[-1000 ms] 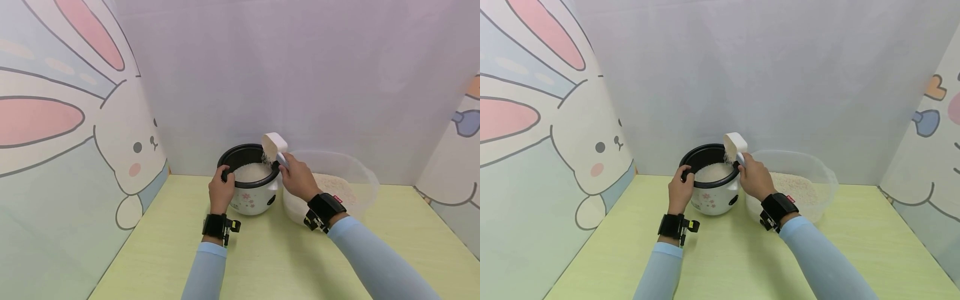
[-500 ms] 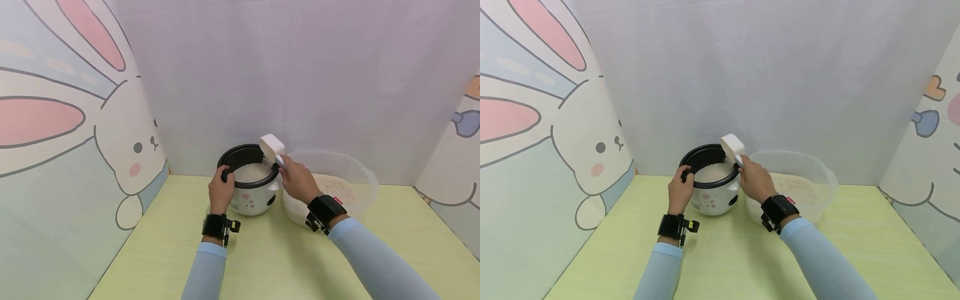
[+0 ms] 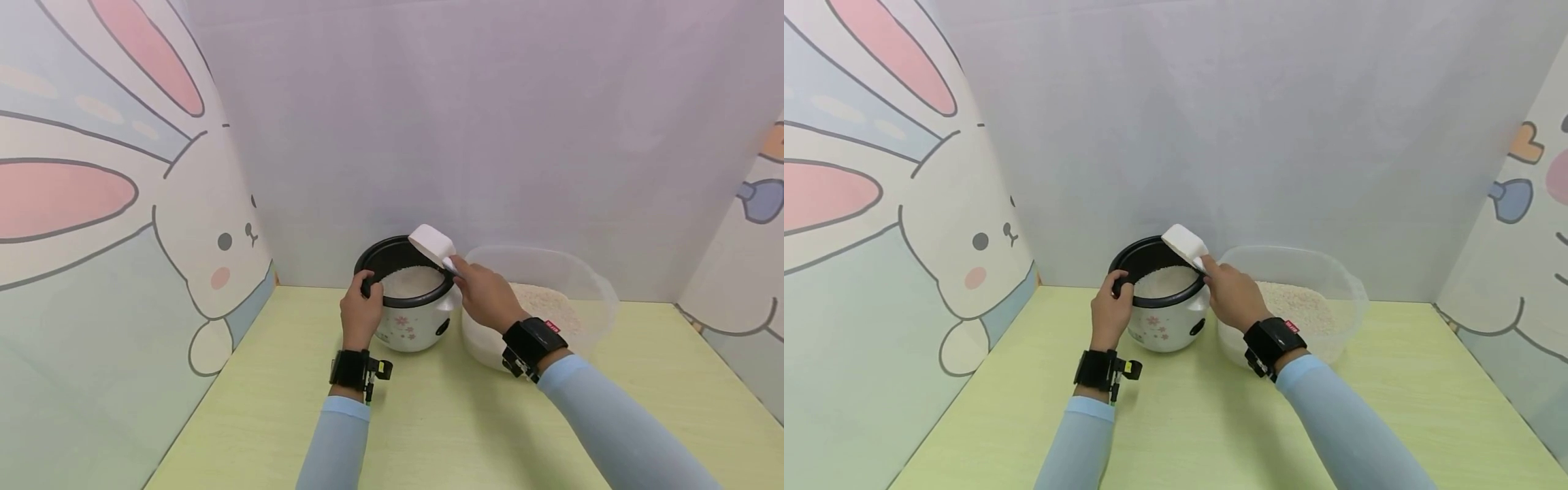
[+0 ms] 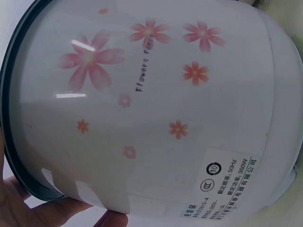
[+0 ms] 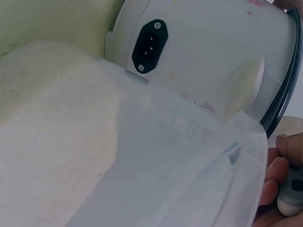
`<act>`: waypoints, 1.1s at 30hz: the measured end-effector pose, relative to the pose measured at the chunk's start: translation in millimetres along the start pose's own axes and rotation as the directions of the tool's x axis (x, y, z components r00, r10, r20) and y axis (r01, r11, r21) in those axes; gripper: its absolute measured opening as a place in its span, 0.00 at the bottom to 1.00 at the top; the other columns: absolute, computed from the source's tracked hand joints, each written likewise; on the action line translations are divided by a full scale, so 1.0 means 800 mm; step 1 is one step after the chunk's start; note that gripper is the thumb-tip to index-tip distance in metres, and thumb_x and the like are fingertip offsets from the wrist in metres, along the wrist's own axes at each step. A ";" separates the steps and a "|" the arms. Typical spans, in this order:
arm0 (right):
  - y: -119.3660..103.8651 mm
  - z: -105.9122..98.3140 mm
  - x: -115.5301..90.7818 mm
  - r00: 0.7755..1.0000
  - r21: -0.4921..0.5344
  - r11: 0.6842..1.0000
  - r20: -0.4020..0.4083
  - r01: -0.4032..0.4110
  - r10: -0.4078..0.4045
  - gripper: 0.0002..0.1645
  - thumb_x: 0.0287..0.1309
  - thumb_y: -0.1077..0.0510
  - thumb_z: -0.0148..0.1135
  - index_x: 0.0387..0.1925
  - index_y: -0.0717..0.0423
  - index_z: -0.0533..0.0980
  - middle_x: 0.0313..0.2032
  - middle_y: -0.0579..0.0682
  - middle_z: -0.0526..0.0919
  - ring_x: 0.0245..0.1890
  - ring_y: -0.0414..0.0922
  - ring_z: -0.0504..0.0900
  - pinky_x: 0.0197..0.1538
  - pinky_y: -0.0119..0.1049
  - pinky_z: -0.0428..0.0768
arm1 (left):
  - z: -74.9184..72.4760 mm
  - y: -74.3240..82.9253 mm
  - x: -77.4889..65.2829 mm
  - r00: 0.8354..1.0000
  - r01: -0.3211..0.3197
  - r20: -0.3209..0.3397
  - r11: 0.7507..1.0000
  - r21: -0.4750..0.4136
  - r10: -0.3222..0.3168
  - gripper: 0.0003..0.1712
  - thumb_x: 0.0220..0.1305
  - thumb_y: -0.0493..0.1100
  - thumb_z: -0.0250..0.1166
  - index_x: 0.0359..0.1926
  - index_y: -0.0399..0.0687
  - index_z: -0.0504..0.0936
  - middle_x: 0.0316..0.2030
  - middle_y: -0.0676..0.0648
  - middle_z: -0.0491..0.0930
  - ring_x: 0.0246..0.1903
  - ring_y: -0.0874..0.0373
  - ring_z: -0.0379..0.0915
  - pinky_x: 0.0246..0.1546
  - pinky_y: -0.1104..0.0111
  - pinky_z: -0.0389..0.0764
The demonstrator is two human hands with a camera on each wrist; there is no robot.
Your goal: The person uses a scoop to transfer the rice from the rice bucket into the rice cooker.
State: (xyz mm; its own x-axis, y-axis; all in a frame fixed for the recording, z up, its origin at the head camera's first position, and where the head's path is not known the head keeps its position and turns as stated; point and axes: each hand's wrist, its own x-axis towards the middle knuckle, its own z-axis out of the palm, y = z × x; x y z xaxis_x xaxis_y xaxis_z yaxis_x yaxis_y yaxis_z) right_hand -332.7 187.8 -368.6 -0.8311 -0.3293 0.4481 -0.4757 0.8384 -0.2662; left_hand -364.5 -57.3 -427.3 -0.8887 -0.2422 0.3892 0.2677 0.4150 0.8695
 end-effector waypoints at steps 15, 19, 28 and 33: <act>0.030 -0.007 -0.008 0.998 -0.030 0.999 -0.060 0.029 -0.031 0.29 0.74 0.63 0.54 0.73 0.63 0.64 0.38 0.63 0.82 0.30 0.56 0.81 0.34 0.52 0.77 | 0.000 0.000 -0.001 1.000 -0.011 0.008 1.000 -0.017 0.011 0.20 0.72 0.46 0.57 0.60 0.46 0.81 0.26 0.45 0.71 0.20 0.55 0.61 0.24 0.64 0.63; 0.050 -0.016 -0.011 0.998 -0.024 1.000 -0.060 -0.013 0.012 0.28 0.74 0.64 0.53 0.72 0.62 0.63 0.37 0.62 0.82 0.29 0.55 0.80 0.33 0.52 0.76 | 0.000 -0.002 0.001 1.000 -0.008 0.004 1.000 -0.009 0.008 0.20 0.72 0.46 0.57 0.60 0.47 0.81 0.26 0.45 0.71 0.20 0.55 0.61 0.24 0.64 0.63; 0.086 -0.038 -0.030 0.985 -0.071 0.986 0.081 -0.149 0.155 0.27 0.74 0.64 0.50 0.70 0.69 0.63 0.40 0.67 0.82 0.34 0.59 0.82 0.36 0.55 0.77 | -0.002 -0.002 -0.001 1.000 0.013 0.000 1.000 -0.004 -0.013 0.20 0.71 0.48 0.56 0.60 0.50 0.80 0.35 0.41 0.78 0.24 0.53 0.65 0.26 0.63 0.66; 0.100 -0.051 -0.039 0.950 -0.129 0.965 0.187 -0.228 0.250 0.19 0.73 0.65 0.51 0.60 0.70 0.68 0.40 0.67 0.83 0.31 0.57 0.82 0.31 0.49 0.75 | 0.000 0.000 -0.001 1.000 0.005 0.002 1.000 -0.006 -0.005 0.20 0.71 0.48 0.56 0.60 0.50 0.80 0.36 0.41 0.80 0.24 0.52 0.65 0.26 0.63 0.66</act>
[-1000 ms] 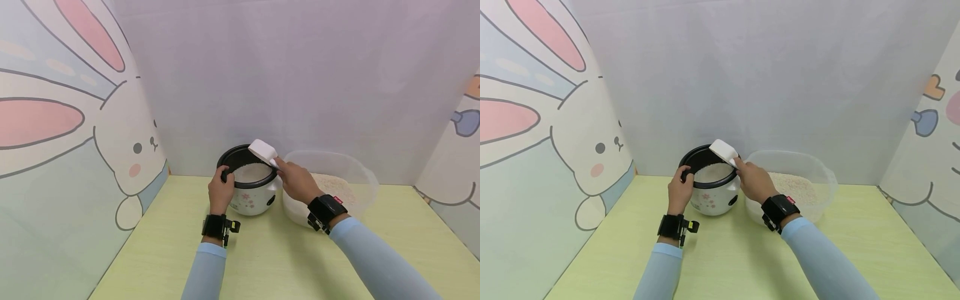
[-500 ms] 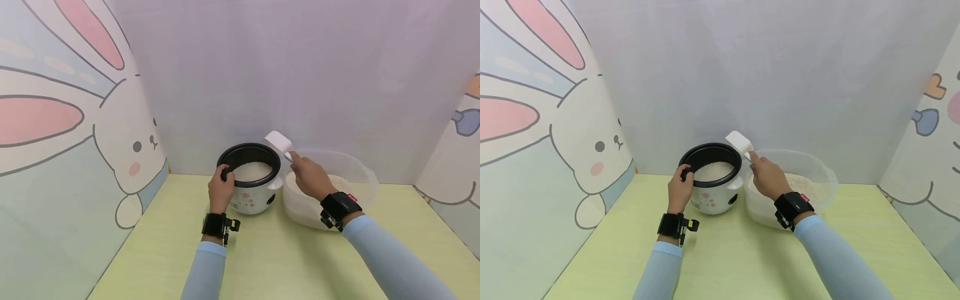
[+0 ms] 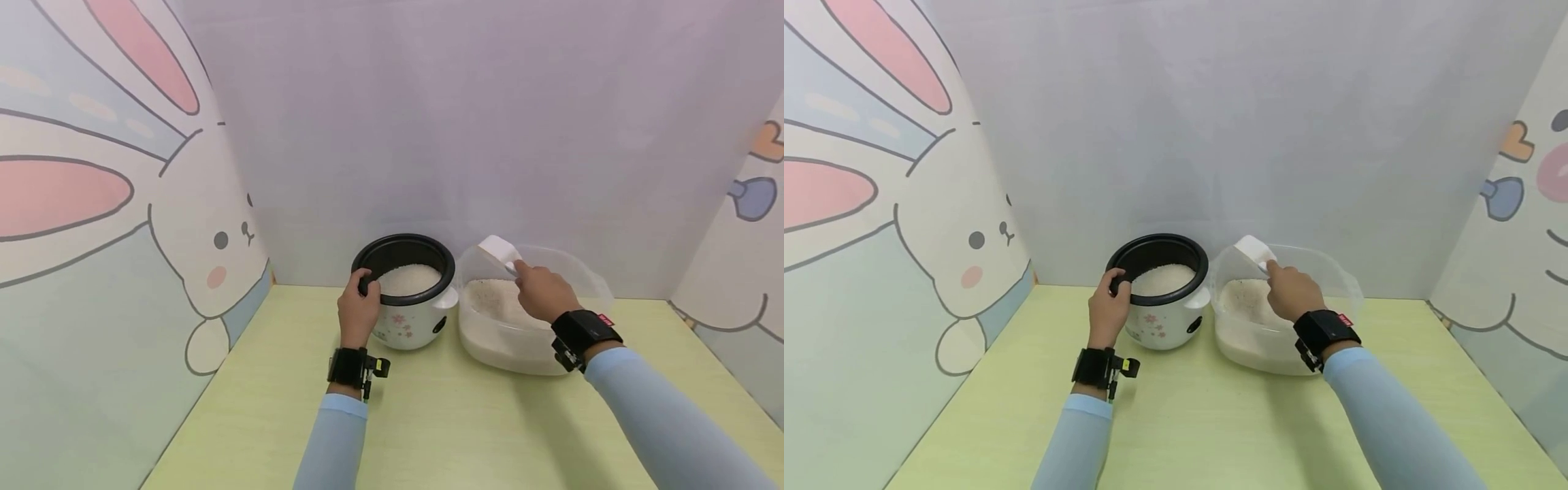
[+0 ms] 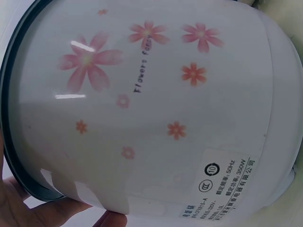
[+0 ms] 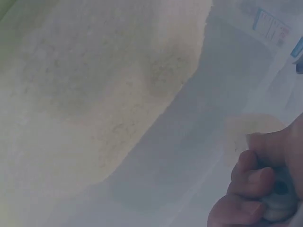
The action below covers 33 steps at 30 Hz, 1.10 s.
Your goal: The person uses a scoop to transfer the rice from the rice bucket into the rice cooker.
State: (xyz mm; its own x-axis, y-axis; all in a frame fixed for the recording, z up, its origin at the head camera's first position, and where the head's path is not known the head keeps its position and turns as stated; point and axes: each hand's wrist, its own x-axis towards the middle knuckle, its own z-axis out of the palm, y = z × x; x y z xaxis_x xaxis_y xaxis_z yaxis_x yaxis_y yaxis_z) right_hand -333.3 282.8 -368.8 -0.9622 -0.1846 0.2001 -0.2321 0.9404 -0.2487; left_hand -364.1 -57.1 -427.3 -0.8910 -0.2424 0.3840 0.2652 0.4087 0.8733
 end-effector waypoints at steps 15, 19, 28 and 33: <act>0.050 -0.004 -0.010 0.987 -0.142 0.987 0.128 -0.078 0.096 0.09 0.65 0.68 0.54 0.44 0.71 0.74 0.29 0.60 0.80 0.22 0.54 0.78 0.25 0.48 0.74 | 0.003 -0.001 0.001 1.000 0.003 0.007 1.000 0.001 -0.003 0.19 0.72 0.46 0.57 0.60 0.50 0.80 0.32 0.43 0.76 0.22 0.53 0.63 0.25 0.63 0.64; 0.053 -0.002 -0.015 0.979 -0.186 0.976 0.144 -0.114 0.142 0.08 0.66 0.69 0.51 0.36 0.68 0.77 0.25 0.57 0.79 0.21 0.53 0.76 0.24 0.48 0.74 | 0.002 0.000 0.001 1.000 0.007 0.013 1.000 0.003 -0.007 0.20 0.72 0.48 0.56 0.61 0.50 0.80 0.31 0.43 0.75 0.22 0.54 0.63 0.25 0.63 0.64; 0.047 0.000 -0.026 0.978 -0.236 0.963 0.131 -0.131 0.165 0.14 0.66 0.70 0.52 0.25 0.62 0.77 0.18 0.53 0.74 0.18 0.50 0.71 0.22 0.45 0.69 | 0.000 -0.004 0.001 0.999 -0.032 0.014 0.999 -0.005 0.032 0.20 0.73 0.46 0.55 0.62 0.48 0.80 0.23 0.46 0.69 0.18 0.55 0.58 0.23 0.63 0.63; 0.033 -0.008 -0.031 0.973 -0.249 0.959 0.149 -0.135 0.176 0.14 0.66 0.70 0.51 0.25 0.63 0.77 0.18 0.53 0.75 0.19 0.50 0.72 0.23 0.45 0.71 | 0.000 -0.005 0.002 0.999 -0.038 0.012 0.999 -0.004 0.038 0.19 0.73 0.44 0.56 0.61 0.47 0.80 0.23 0.47 0.68 0.18 0.55 0.58 0.23 0.62 0.63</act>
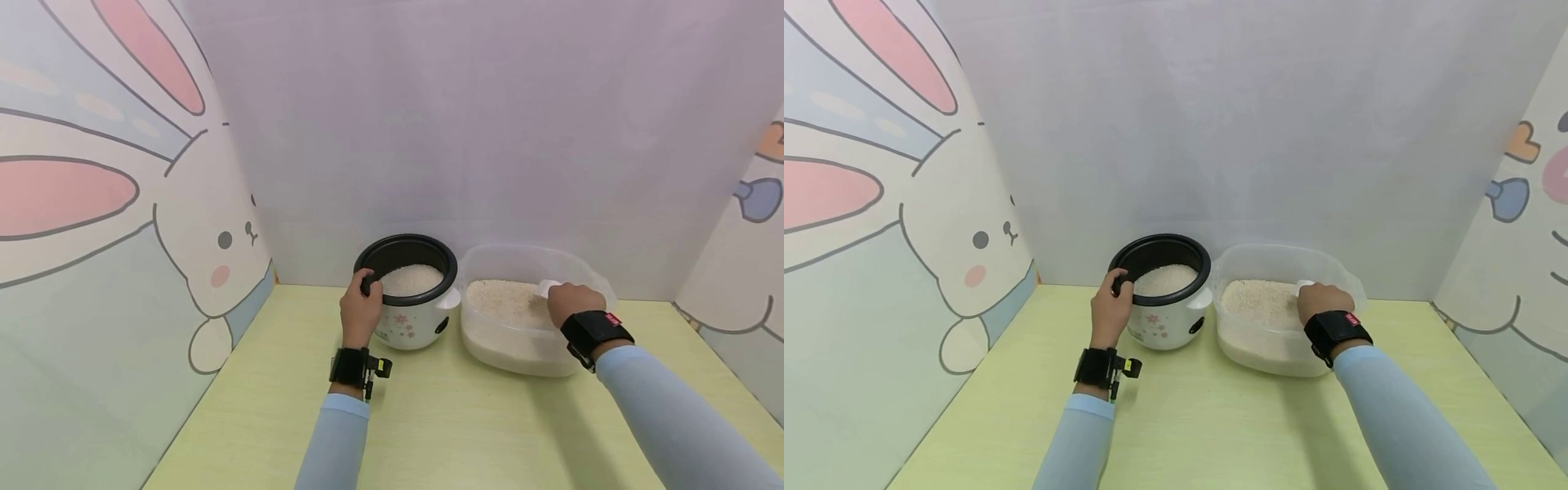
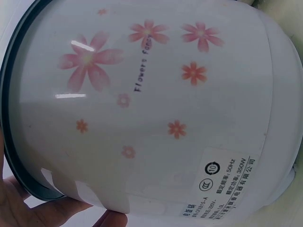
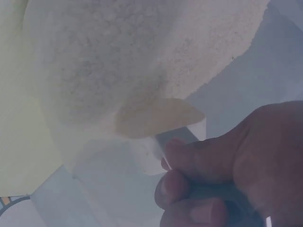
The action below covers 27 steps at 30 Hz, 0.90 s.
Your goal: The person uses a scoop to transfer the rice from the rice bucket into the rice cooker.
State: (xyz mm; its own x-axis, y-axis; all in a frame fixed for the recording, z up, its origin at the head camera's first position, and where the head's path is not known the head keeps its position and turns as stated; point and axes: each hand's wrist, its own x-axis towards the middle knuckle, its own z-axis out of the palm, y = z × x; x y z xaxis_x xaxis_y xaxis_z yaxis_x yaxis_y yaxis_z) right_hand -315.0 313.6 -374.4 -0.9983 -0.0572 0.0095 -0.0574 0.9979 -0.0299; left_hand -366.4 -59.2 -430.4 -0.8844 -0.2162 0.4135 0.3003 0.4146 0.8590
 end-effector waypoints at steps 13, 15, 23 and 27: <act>-0.007 -0.015 -0.009 0.991 0.063 0.997 0.127 -0.041 0.033 0.15 0.66 0.68 0.47 0.25 0.63 0.76 0.24 0.56 0.75 0.23 0.52 0.72 0.27 0.46 0.72 | 0.002 0.001 -0.003 1.000 0.008 -0.005 1.000 0.005 -0.008 0.20 0.72 0.46 0.56 0.60 0.50 0.81 0.24 0.47 0.69 0.19 0.55 0.60 0.23 0.63 0.63; -0.002 -0.012 -0.007 0.987 0.085 0.995 0.159 -0.043 0.029 0.16 0.67 0.68 0.46 0.24 0.62 0.75 0.25 0.56 0.75 0.24 0.51 0.71 0.28 0.44 0.70 | 0.002 0.002 -0.003 1.000 0.006 -0.004 1.000 0.003 -0.006 0.20 0.72 0.46 0.56 0.60 0.49 0.81 0.24 0.47 0.69 0.19 0.55 0.60 0.23 0.63 0.63; 0.027 0.013 0.022 0.966 0.138 0.990 0.256 -0.005 -0.031 0.19 0.72 0.58 0.48 0.22 0.55 0.71 0.23 0.50 0.67 0.23 0.45 0.64 0.30 0.41 0.65 | 0.000 0.004 -0.001 1.000 -0.009 -0.007 1.000 -0.001 0.009 0.19 0.73 0.43 0.56 0.61 0.46 0.80 0.22 0.47 0.67 0.18 0.55 0.58 0.23 0.63 0.62; 0.025 0.015 0.029 0.957 0.185 0.982 0.276 0.040 -0.091 0.25 0.74 0.55 0.46 0.16 0.50 0.65 0.19 0.44 0.58 0.20 0.41 0.55 0.28 0.38 0.62 | -0.001 0.006 0.000 1.000 -0.008 -0.012 1.000 0.001 0.008 0.19 0.72 0.43 0.57 0.60 0.47 0.80 0.23 0.46 0.69 0.18 0.55 0.60 0.23 0.63 0.64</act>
State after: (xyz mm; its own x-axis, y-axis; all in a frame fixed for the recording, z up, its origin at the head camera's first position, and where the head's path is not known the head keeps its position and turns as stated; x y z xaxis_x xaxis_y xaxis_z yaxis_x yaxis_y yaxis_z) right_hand -339.7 331.8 -386.6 -0.9522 -0.1540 -0.2637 -0.0979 0.9719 -0.2139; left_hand -364.3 -58.2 -426.1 -0.8776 -0.2239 0.4238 0.3066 0.4176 0.8554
